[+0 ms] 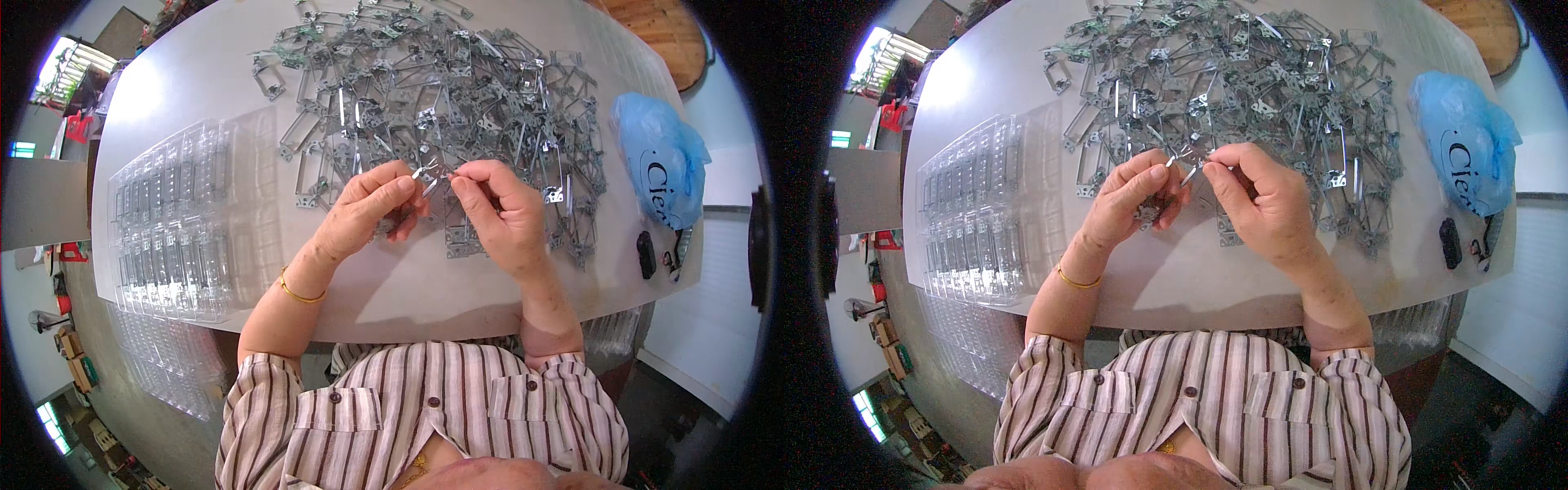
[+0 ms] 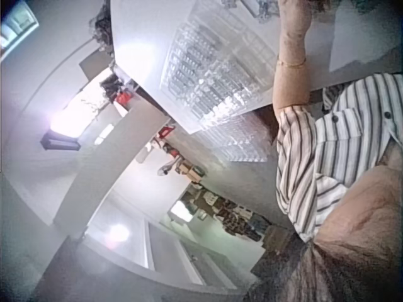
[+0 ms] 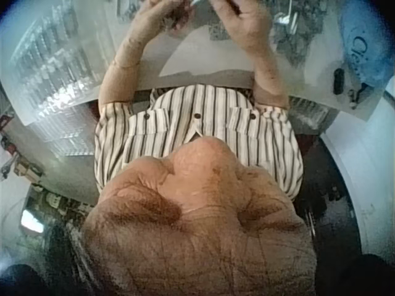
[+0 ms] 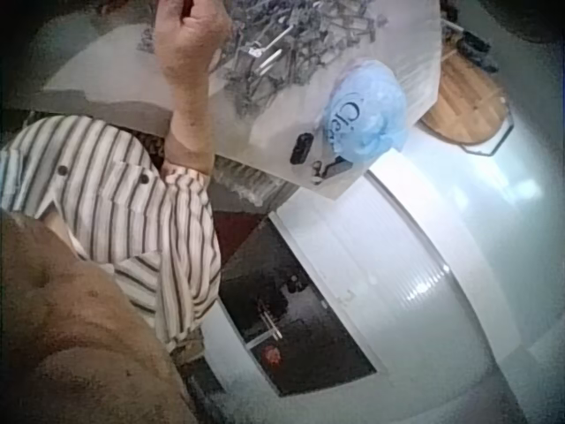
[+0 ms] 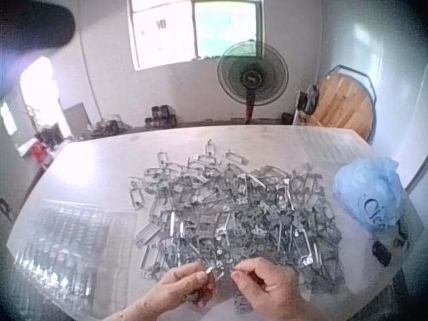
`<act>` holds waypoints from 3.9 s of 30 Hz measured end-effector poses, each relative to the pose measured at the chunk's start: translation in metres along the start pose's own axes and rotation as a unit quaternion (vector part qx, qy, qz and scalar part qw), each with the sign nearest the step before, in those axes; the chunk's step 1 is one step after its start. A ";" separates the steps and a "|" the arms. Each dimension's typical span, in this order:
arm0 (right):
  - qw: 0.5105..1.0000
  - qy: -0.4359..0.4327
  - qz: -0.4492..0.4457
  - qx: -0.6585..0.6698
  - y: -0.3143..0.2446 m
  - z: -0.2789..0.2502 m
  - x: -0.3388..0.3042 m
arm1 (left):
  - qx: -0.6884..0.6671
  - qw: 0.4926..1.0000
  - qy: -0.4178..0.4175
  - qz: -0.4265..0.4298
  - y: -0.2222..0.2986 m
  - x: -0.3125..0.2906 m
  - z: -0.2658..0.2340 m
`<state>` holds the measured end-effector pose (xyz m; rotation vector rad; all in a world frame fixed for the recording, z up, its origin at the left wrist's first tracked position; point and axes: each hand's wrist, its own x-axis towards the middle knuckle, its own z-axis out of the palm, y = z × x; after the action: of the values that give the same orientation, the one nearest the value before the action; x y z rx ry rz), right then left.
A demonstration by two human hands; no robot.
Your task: The person assembles metal components by attaching small clips to metal frames by hand and places the assembled pieces into a plastic tray.
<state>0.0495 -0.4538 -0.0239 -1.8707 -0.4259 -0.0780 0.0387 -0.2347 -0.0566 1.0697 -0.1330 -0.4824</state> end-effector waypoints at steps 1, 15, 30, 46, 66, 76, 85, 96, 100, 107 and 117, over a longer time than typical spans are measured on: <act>1.000 -0.007 0.006 0.003 0.000 0.001 0.000 | 0.003 1.000 -0.001 -0.002 -0.001 -0.001 -0.001; 0.999 -0.021 0.021 -0.022 -0.007 0.001 0.000 | 0.116 0.993 0.001 0.029 0.002 -0.004 0.001; 0.995 -0.061 0.077 0.036 -0.005 0.000 -0.002 | 0.240 0.969 0.018 0.056 0.005 -0.004 0.003; 0.930 -0.176 0.281 0.159 -0.016 -0.012 0.007 | 0.418 0.891 -0.046 0.170 0.000 -0.001 0.008; 0.953 -0.093 0.219 0.186 -0.014 -0.012 0.008 | -0.062 0.998 -0.015 0.019 0.002 -0.003 -0.003; 0.952 -0.144 0.212 0.167 -0.016 -0.007 0.005 | -0.052 0.998 0.019 0.026 0.002 -0.002 -0.002; 0.947 -0.137 0.222 0.189 -0.015 -0.007 0.005 | 0.013 0.999 0.009 0.034 0.003 -0.005 -0.003; 0.941 -0.146 0.262 0.155 -0.016 -0.012 0.008 | 0.170 0.984 -0.002 0.050 0.004 -0.007 0.000; 0.913 -0.189 0.283 0.223 -0.009 -0.015 0.011 | 0.184 0.982 -0.017 0.042 0.005 -0.008 -0.001; 0.855 -0.189 0.329 0.355 -0.008 -0.014 0.011 | 0.162 0.985 -0.061 0.019 0.006 -0.009 -0.003; 0.900 -0.159 0.306 0.267 -0.003 -0.012 0.013 | 0.150 0.980 -0.125 0.051 0.003 -0.008 0.003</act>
<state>0.0621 -0.4613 -0.0133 -1.3896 -0.0436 0.7119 0.0320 -0.2326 -0.0515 1.2863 -0.4927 -0.5119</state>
